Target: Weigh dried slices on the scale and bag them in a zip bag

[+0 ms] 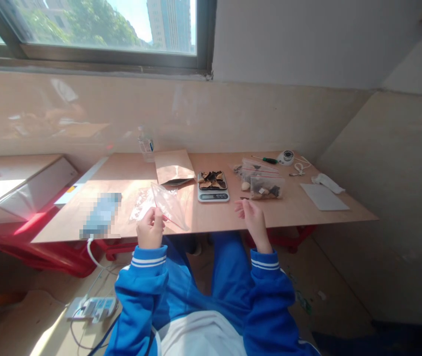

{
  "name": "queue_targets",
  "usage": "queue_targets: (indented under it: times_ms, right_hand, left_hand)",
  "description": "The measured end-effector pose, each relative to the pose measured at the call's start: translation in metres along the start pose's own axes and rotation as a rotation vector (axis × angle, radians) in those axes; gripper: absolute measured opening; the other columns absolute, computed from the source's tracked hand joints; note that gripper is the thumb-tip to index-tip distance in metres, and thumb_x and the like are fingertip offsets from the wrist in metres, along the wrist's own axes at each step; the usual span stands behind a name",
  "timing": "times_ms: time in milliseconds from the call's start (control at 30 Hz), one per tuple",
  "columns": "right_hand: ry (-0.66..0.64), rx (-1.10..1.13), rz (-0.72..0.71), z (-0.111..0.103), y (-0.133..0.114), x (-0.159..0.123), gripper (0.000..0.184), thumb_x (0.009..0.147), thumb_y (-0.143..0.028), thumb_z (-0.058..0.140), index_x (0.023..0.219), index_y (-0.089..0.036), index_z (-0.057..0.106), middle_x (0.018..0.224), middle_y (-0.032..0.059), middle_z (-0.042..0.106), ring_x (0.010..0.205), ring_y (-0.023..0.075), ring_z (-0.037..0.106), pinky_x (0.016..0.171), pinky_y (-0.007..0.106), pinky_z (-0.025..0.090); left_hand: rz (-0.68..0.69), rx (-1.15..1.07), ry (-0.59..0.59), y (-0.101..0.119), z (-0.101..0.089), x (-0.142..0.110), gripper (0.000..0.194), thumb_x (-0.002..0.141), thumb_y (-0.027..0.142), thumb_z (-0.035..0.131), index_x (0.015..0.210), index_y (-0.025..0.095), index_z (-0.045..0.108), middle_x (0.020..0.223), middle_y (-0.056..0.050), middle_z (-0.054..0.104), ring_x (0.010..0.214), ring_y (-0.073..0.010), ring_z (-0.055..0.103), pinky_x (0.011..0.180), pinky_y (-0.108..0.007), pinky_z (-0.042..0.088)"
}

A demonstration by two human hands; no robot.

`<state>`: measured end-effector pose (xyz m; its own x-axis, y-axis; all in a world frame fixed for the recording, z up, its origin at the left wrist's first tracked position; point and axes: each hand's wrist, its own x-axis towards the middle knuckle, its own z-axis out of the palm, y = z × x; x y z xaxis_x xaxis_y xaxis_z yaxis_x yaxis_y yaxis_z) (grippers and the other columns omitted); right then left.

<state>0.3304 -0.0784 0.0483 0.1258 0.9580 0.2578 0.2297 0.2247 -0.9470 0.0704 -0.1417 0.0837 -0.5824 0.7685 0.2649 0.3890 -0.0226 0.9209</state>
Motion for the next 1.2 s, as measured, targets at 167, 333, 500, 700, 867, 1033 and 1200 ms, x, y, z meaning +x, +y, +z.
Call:
queue_targets:
  times_ms: [167,333,500,700,867,1033,1200]
  right_hand:
    - [0.044,0.014,0.018,-0.008,0.006,0.000,0.054,0.086,-0.063,0.041,0.084,-0.014,0.066,0.069,0.0073,0.066,0.057,0.0143,0.056,0.054,0.026,0.046]
    - [0.014,-0.035,-0.004,0.004,0.010,0.005,0.053,0.088,-0.060,0.039,0.085,-0.015,0.066,0.076,0.0086,0.068,0.065,0.0169,0.060,0.059,0.029,0.049]
    - [0.062,-0.151,-0.164,0.027,0.018,0.015,0.040,0.092,-0.044,0.039,0.092,-0.015,0.066,0.098,0.0127,0.067,0.089,0.0217,0.062,0.077,0.035,0.051]
    - [0.098,-0.343,-0.319,0.058,0.040,0.051,0.032,0.091,-0.029,0.041,0.111,-0.016,0.062,0.115,0.0149,0.058,0.114,0.0243,0.051,0.099,0.044,0.042]
    - [0.009,-0.511,-0.345,0.078,0.048,0.096,0.042,0.091,-0.029,0.042,0.129,-0.014,0.051,0.129,0.0186,0.049,0.126,0.0267,0.043,0.103,0.045,0.038]
    - [-0.091,-0.729,-0.255,0.097,0.038,0.118,0.055,0.091,-0.041,0.045,0.139,-0.013,0.041,0.141,0.0222,0.039,0.133,0.0321,0.035,0.106,0.047,0.032]
    - [-0.151,-0.850,-0.207,0.109,0.038,0.120,0.055,0.092,-0.041,0.045,0.139,-0.013,0.042,0.143,0.0224,0.037,0.134,0.0329,0.032,0.105,0.046,0.029]
  left_hand:
    - [0.025,0.000,-0.044,0.004,0.003,-0.005,0.036,0.081,0.046,0.045,0.056,0.020,0.050,0.045,0.003,0.048,0.041,-0.0088,0.045,0.044,-0.020,0.039]
    - [0.034,0.051,-0.071,-0.004,0.001,-0.003,0.037,0.082,0.047,0.043,0.057,0.020,0.050,0.045,0.002,0.048,0.042,-0.0105,0.047,0.046,-0.022,0.041]
    - [0.137,0.075,-0.014,-0.021,0.032,0.021,0.036,0.085,0.044,0.038,0.059,0.021,0.046,0.052,0.001,0.052,0.051,-0.0122,0.049,0.054,-0.023,0.042]
    - [0.249,0.087,0.134,-0.050,0.091,0.059,0.034,0.087,0.040,0.031,0.060,0.022,0.039,0.055,0.002,0.046,0.056,-0.0123,0.046,0.059,-0.023,0.038]
    - [0.230,0.117,0.127,-0.072,0.111,0.067,0.030,0.087,0.038,0.031,0.062,0.022,0.039,0.050,0.005,0.039,0.049,-0.0120,0.041,0.054,-0.024,0.033]
    - [0.243,0.157,0.132,-0.081,0.115,0.067,0.029,0.086,0.038,0.033,0.064,0.022,0.041,0.051,0.005,0.038,0.049,-0.0119,0.041,0.054,-0.024,0.032]
    - [0.282,0.185,0.153,-0.079,0.115,0.070,0.025,0.087,0.033,0.033,0.065,0.023,0.036,0.060,0.002,0.041,0.059,-0.0138,0.045,0.061,-0.026,0.039]
